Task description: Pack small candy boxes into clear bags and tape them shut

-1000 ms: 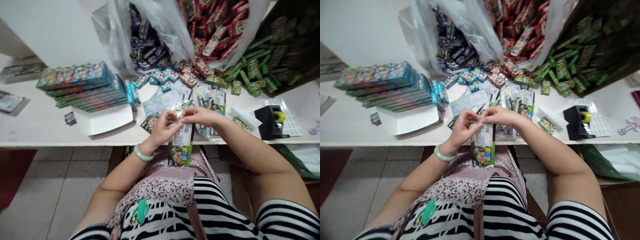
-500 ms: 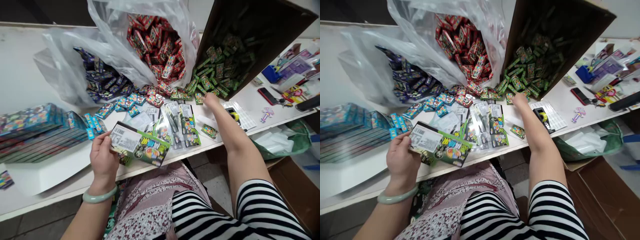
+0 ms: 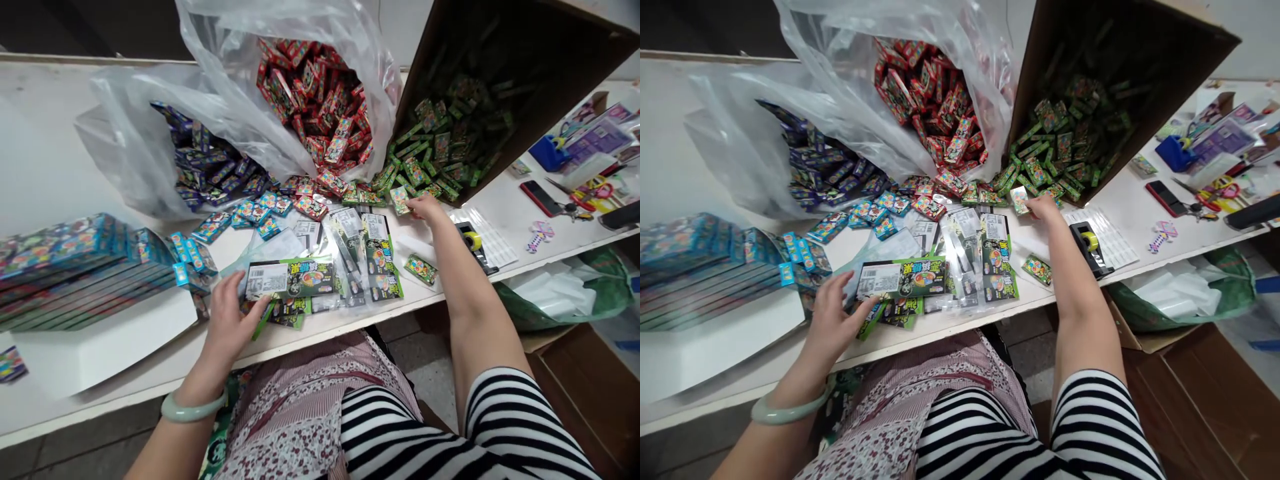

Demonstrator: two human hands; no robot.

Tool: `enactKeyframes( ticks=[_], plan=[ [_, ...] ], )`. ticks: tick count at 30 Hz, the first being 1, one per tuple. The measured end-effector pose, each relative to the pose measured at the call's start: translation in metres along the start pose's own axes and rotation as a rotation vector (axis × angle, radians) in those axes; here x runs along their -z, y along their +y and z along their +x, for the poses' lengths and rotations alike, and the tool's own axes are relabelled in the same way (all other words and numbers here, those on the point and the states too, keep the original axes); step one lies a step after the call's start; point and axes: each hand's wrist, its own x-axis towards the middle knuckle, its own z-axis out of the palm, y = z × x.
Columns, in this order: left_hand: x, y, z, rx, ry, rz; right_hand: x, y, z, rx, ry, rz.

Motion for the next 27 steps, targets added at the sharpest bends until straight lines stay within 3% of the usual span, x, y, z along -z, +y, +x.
enactKeyframes(
  ticks=[2,4,7,9,11,13,16,19,22,25,27],
  plan=[
    [0.002,0.012,0.007,-0.143,-0.108,0.085,-0.002,-0.010,-0.023,0.008,-0.067,0.069],
    [0.001,0.027,0.019,-0.261,-0.316,0.169,-0.016,-0.021,-0.049,0.045,-0.157,0.137],
    [-0.005,0.040,0.040,-0.303,-0.598,0.307,-0.046,-0.033,-0.088,0.092,-0.295,0.184],
    [-0.006,0.042,0.050,-0.297,-0.679,0.358,-0.062,-0.036,-0.110,0.107,-0.334,0.122],
    [-0.004,0.042,0.053,-0.313,-0.661,0.370,-0.067,-0.036,-0.124,0.200,-0.321,-0.014],
    [0.002,0.041,0.051,-0.344,-0.578,0.329,-0.063,-0.035,-0.127,0.425,-0.318,-0.163],
    [0.011,0.044,0.042,-0.386,-0.485,0.169,-0.057,-0.035,-0.114,0.737,-0.415,-0.361],
    [0.013,0.048,0.035,-0.417,-0.466,0.046,-0.059,-0.037,-0.096,0.800,-0.555,-0.491],
    [0.012,0.044,0.029,-0.413,-0.439,0.033,-0.060,-0.039,-0.098,0.837,-0.513,-0.376],
    [0.013,0.036,0.025,-0.404,-0.412,0.039,-0.046,-0.048,-0.125,0.948,-0.427,-0.144],
    [0.014,0.032,0.023,-0.416,-0.404,0.032,-0.033,-0.057,-0.149,1.040,-0.516,-0.109]
  ],
)
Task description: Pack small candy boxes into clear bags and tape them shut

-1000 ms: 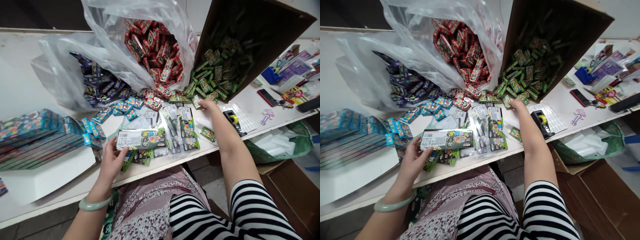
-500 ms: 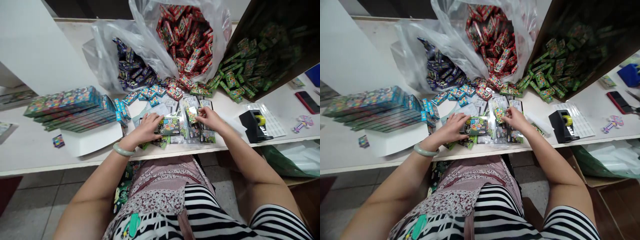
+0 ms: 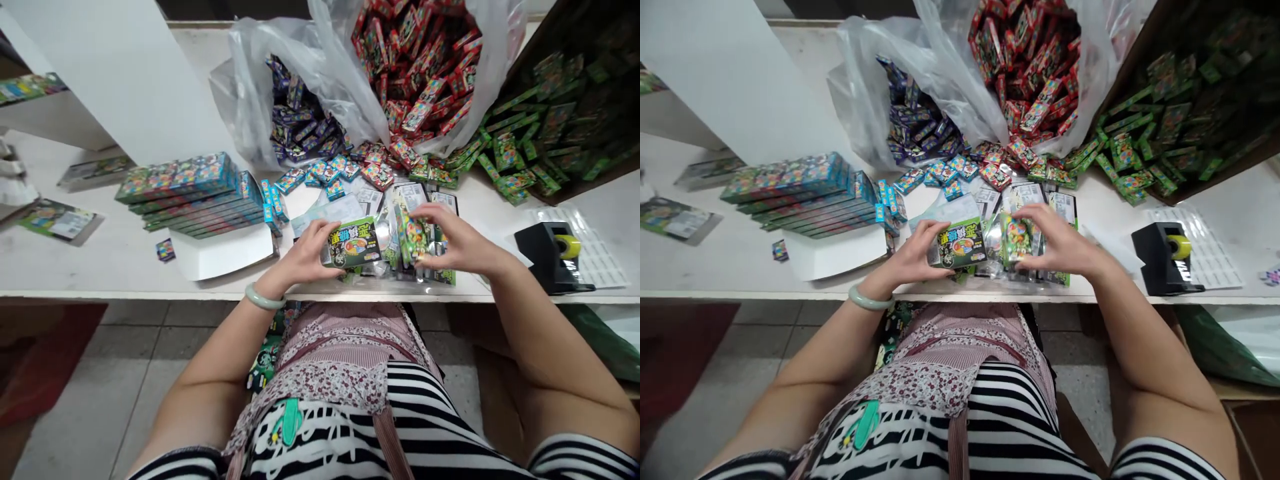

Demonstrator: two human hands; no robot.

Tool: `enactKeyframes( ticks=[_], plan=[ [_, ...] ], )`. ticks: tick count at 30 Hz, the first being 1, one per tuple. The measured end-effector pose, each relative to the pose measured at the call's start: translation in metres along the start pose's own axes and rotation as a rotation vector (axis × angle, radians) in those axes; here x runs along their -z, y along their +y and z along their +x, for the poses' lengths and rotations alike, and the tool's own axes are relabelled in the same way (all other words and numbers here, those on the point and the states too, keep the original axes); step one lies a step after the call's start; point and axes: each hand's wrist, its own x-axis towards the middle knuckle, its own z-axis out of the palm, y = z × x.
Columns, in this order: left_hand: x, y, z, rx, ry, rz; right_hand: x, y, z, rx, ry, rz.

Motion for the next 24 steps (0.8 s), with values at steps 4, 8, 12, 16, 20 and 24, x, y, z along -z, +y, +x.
enactKeyframes(
  ticks=[4,8,12,16,20,24],
  plan=[
    [-0.004,0.001,0.001,-0.044,-0.026,-0.008,0.006,-0.034,-0.001,0.053,-0.155,-0.060],
    [-0.008,0.006,0.002,-0.080,-0.070,-0.003,0.005,-0.041,0.005,0.039,-0.219,-0.174],
    [-0.006,0.005,-0.001,-0.049,-0.035,0.012,0.009,-0.052,0.004,0.068,-0.239,-0.170],
    [-0.002,0.004,-0.002,-0.059,-0.012,0.032,0.010,-0.057,0.004,0.071,-0.239,-0.159],
    [-0.004,0.003,-0.005,-0.076,-0.009,0.004,0.007,-0.050,0.004,0.029,-0.227,-0.247],
    [-0.007,0.004,-0.008,-0.072,-0.009,-0.019,0.007,-0.047,0.003,0.026,-0.261,-0.267]
  ],
)
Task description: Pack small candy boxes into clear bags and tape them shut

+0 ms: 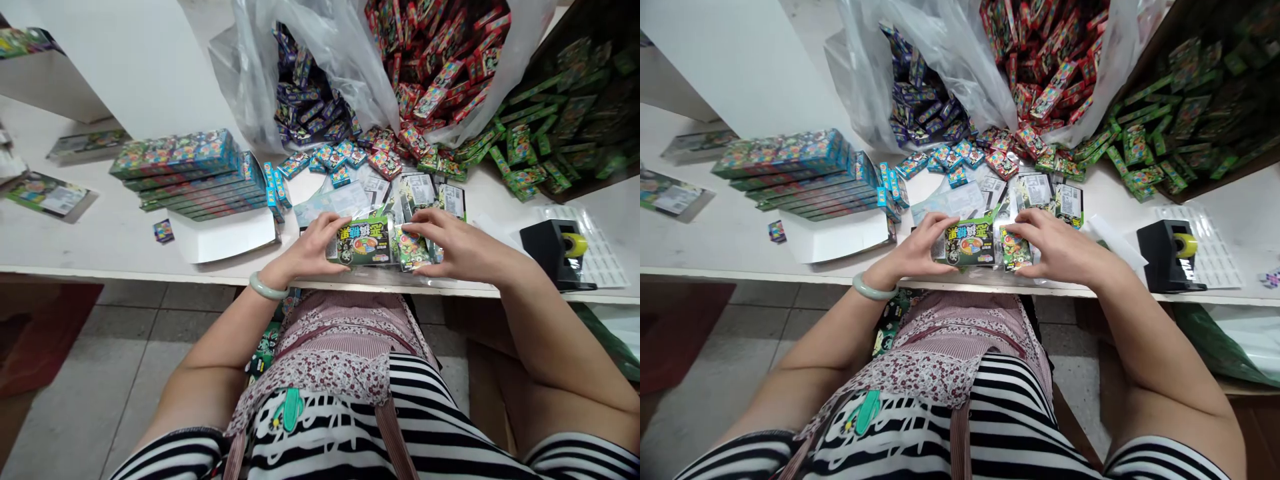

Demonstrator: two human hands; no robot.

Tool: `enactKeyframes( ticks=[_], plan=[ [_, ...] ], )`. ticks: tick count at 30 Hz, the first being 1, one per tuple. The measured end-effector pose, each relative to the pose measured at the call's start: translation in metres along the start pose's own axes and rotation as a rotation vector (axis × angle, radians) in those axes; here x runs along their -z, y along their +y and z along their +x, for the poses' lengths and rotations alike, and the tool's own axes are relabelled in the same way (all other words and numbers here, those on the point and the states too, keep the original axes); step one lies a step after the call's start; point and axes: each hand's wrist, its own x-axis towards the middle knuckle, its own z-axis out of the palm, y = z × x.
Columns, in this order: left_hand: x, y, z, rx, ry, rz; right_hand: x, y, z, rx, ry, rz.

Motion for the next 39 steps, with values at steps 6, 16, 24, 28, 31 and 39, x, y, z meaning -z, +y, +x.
enactKeyframes(
  ticks=[6,16,24,28,31,39],
  plan=[
    [0.000,0.006,0.002,-0.035,-0.050,-0.019,-0.002,-0.002,0.008,-0.018,-0.023,-0.065],
    [-0.004,0.007,0.002,0.040,-0.056,-0.097,-0.015,0.002,0.010,-0.024,0.032,-0.001],
    [-0.009,0.009,0.003,0.023,-0.036,-0.129,-0.028,0.001,0.016,-0.020,0.080,0.068],
    [-0.012,0.007,0.000,0.063,0.071,-0.093,-0.037,-0.002,0.015,-0.066,0.296,0.121],
    [-0.013,0.007,-0.002,0.083,0.104,-0.073,-0.044,-0.013,0.013,-0.092,0.312,0.117],
    [-0.008,0.000,-0.009,0.134,0.192,-0.059,-0.040,0.042,0.071,-0.362,0.620,0.245]
  ],
)
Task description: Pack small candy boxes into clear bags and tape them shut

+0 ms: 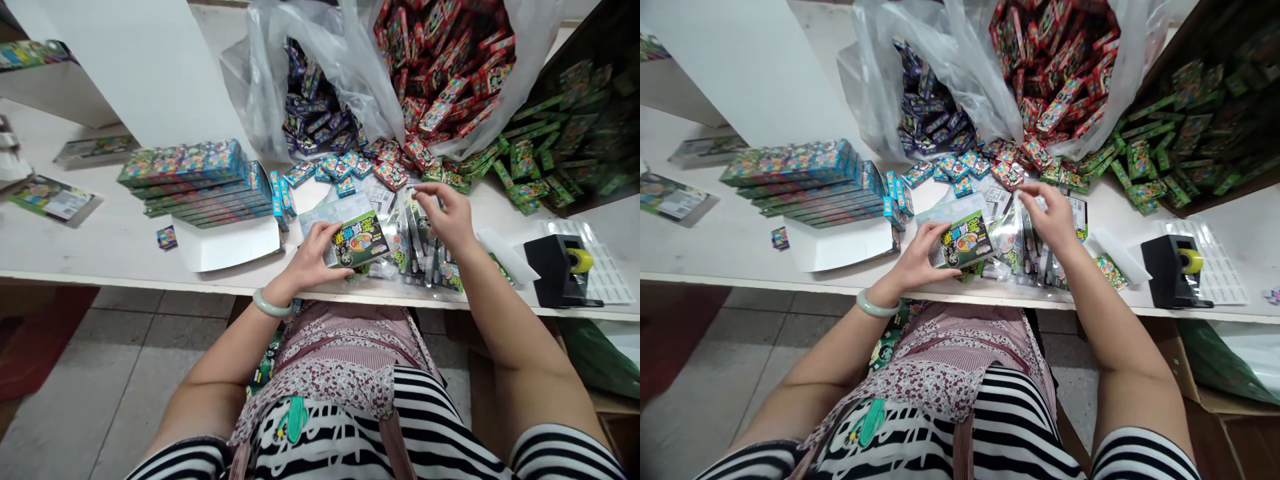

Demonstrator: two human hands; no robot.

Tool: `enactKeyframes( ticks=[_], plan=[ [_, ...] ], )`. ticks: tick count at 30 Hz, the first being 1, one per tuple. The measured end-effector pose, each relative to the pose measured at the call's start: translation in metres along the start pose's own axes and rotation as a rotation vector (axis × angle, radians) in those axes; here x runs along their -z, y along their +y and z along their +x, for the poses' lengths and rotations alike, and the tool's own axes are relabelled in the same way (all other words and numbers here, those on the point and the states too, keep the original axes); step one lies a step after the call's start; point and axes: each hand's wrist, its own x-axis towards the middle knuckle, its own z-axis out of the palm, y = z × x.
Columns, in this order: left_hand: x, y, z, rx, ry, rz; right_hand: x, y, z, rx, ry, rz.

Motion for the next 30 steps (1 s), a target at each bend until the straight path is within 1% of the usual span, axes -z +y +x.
enactKeyframes(
  ticks=[1,3,5,6,8,10,12,14,15,17,19,21,24,28,30],
  plan=[
    [0.001,0.000,-0.001,0.003,0.005,0.001,-0.007,0.009,0.021,-0.049,0.002,-0.064],
    [0.003,0.002,-0.003,-0.002,0.008,0.000,-0.023,0.023,0.060,-0.148,-0.060,-0.237],
    [0.003,0.004,-0.005,-0.010,0.009,0.003,-0.039,0.031,0.091,-0.260,-0.147,-0.409],
    [0.004,0.005,-0.006,-0.011,0.012,0.007,-0.046,0.033,0.101,-0.313,-0.186,-0.462],
    [0.005,0.004,-0.009,-0.005,0.025,0.019,-0.055,0.037,0.113,-0.403,-0.237,-0.451],
    [0.007,0.001,-0.012,0.008,0.040,0.028,-0.058,0.042,0.115,-0.462,-0.214,-0.296],
    [0.009,-0.003,-0.015,0.022,0.051,0.032,-0.053,0.048,0.110,-0.499,-0.134,-0.070],
    [0.010,-0.007,-0.016,0.033,0.061,0.030,-0.044,0.050,0.098,-0.523,-0.072,0.173],
    [0.011,-0.008,-0.016,0.036,0.068,0.030,-0.039,0.050,0.090,-0.533,-0.067,0.295],
    [0.010,-0.010,-0.015,0.035,0.081,0.032,-0.026,0.046,0.069,-0.541,-0.098,0.505],
    [0.009,-0.011,-0.014,0.031,0.090,0.046,-0.014,0.039,0.046,-0.515,-0.136,0.622],
    [0.006,-0.010,-0.013,0.028,0.086,0.072,-0.002,0.030,0.022,-0.442,-0.174,0.635],
    [0.003,-0.006,-0.011,0.006,0.060,0.118,0.010,0.016,-0.008,-0.301,-0.224,0.572],
    [0.000,0.001,-0.006,-0.056,0.068,0.147,0.020,-0.005,-0.034,-0.196,-0.266,0.526],
    [0.000,0.005,-0.004,-0.081,0.081,0.160,0.025,-0.013,-0.043,-0.162,-0.342,0.504]
  ],
)
